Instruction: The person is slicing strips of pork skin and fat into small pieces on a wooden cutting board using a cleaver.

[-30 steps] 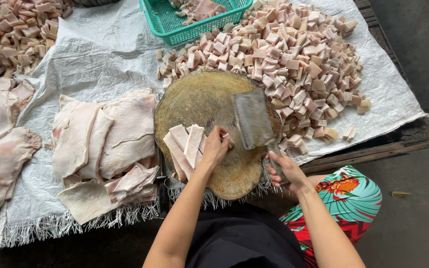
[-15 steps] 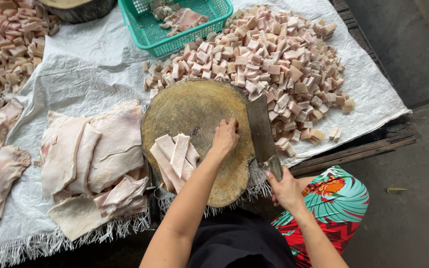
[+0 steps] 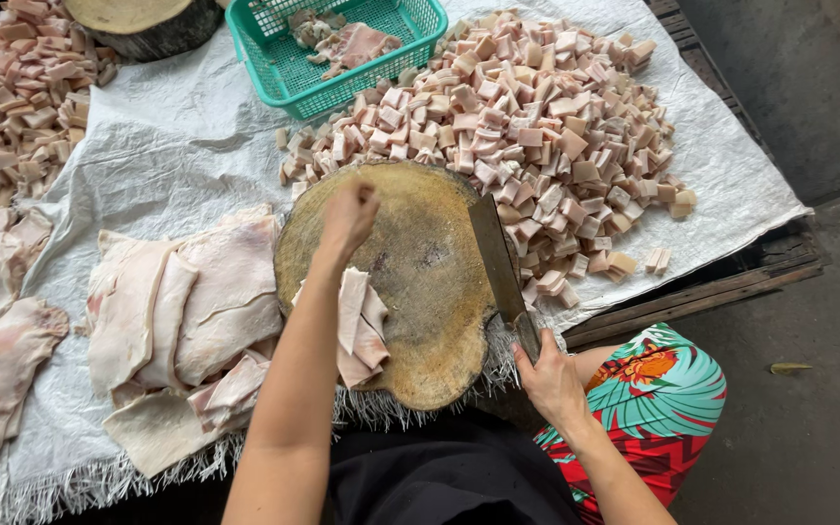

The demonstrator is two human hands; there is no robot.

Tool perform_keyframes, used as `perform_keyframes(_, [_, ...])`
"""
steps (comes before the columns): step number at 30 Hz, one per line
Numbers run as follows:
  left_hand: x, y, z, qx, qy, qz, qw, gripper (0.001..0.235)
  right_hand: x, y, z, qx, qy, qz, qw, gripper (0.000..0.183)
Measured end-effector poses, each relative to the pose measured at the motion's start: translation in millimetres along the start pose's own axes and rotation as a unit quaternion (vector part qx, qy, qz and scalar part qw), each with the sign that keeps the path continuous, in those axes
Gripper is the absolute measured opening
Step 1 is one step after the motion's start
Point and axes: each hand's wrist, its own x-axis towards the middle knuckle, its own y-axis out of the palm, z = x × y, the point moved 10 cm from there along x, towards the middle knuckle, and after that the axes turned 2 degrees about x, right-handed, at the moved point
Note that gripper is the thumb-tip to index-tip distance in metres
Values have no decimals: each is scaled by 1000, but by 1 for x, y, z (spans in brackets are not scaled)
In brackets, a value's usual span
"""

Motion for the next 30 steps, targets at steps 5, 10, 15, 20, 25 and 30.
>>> perform_keyframes(5, [-62,24,99,77,-101,155,980,49,-1,4,11,-38,-14,20,999,45])
perform_keyframes(10, [-95,31,82,169,-22,87,981,61,-5,-5,30,-38,34,39,998,45])
perform_keyframes(15, [-106,30,71,152,38,26,987,40,-10,-5,25,-79,-19,1,997,49])
perform_keyframes(20, [-119,11,35,103,43,138,984,39,-3,2,4,-77,32,38,996,47])
perform_keyframes(25, [-162,-36,-50,-78,-6,189,979,33,-8,3,-3,57,150,112,981,45])
perform_keyframes(30, [-148,33,-46,-254,-101,123,954,30,-12,5,0,126,141,79,979,46])
